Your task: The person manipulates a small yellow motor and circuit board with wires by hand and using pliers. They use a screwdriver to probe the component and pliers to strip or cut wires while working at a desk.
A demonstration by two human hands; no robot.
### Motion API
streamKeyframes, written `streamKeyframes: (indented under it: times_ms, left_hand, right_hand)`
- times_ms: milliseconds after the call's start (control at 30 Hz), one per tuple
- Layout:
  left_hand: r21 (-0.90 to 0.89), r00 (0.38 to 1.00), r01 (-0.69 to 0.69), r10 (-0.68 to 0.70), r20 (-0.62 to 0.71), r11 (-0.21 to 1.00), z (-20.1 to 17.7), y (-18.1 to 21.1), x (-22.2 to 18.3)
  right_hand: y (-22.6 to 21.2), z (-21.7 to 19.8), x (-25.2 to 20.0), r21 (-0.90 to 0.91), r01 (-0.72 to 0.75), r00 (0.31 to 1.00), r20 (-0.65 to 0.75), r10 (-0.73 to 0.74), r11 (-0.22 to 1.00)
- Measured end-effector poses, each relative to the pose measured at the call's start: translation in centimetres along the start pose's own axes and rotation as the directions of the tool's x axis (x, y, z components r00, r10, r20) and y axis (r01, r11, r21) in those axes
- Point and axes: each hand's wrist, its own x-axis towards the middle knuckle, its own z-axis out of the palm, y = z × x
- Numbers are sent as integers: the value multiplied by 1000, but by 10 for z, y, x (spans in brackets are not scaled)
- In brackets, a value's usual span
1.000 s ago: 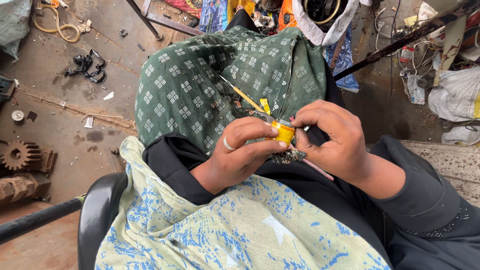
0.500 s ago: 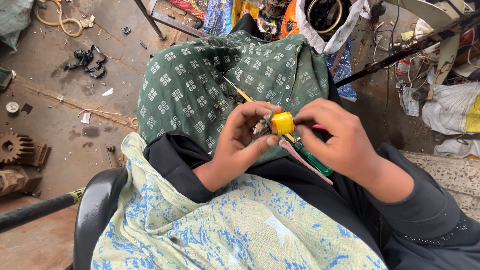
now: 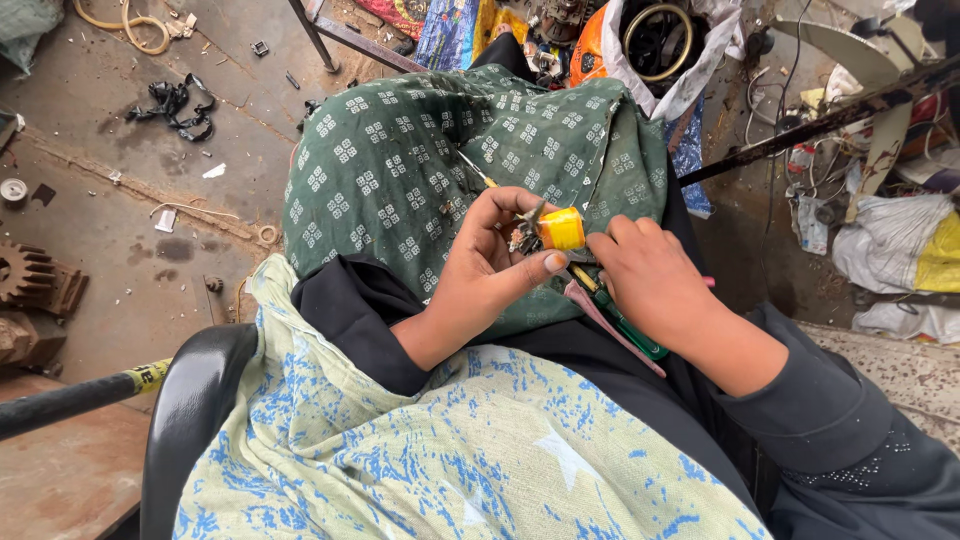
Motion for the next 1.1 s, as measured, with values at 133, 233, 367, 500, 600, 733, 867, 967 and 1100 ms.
streamKeyframes:
  times_ms: [133, 233, 367, 500, 600, 733, 867, 967, 1100]
  left_hand:
    - [1, 1000, -8, 8, -7, 1000, -2, 3, 1]
    - [33, 998, -56, 57, -39, 998, -6, 5, 4]
    - [-74, 994, -67, 60, -92, 995, -9, 7, 7]
    - [-65, 986, -71, 60, -155, 995, -10, 7, 10]
    - [-8, 992, -81, 80, -101, 997, -12, 5, 10]
    - [129, 991, -130, 132, -10, 983, -10, 2, 9]
    - [172, 995, -105, 103, 18, 979, -11, 0, 10]
    - [146, 997, -77, 76, 12, 986, -13, -1, 9]
    - [144, 998, -68, 66, 17, 987, -12, -3, 8]
  right_hand:
    - [2, -2, -6, 160, 48, 997, -59, -39, 986]
    - [2, -10, -10, 341, -16, 1000, -2, 18, 940]
    - [4, -17, -21, 459, -123, 992, 31, 123, 880]
    - [24, -14, -29, 738, -201, 962, 26, 271, 644]
    - [33, -7, -36, 947, -175, 950, 91, 299, 268]
    - [29, 1, -37, 935, -190, 943, 89, 320, 300]
    - [13, -2, -31, 796, -34, 960, -143, 242, 605]
    - [3, -9, -27, 751, -108, 956, -102, 276, 651]
    - [-1, -11, -27, 739, -83, 962, -115, 246, 668]
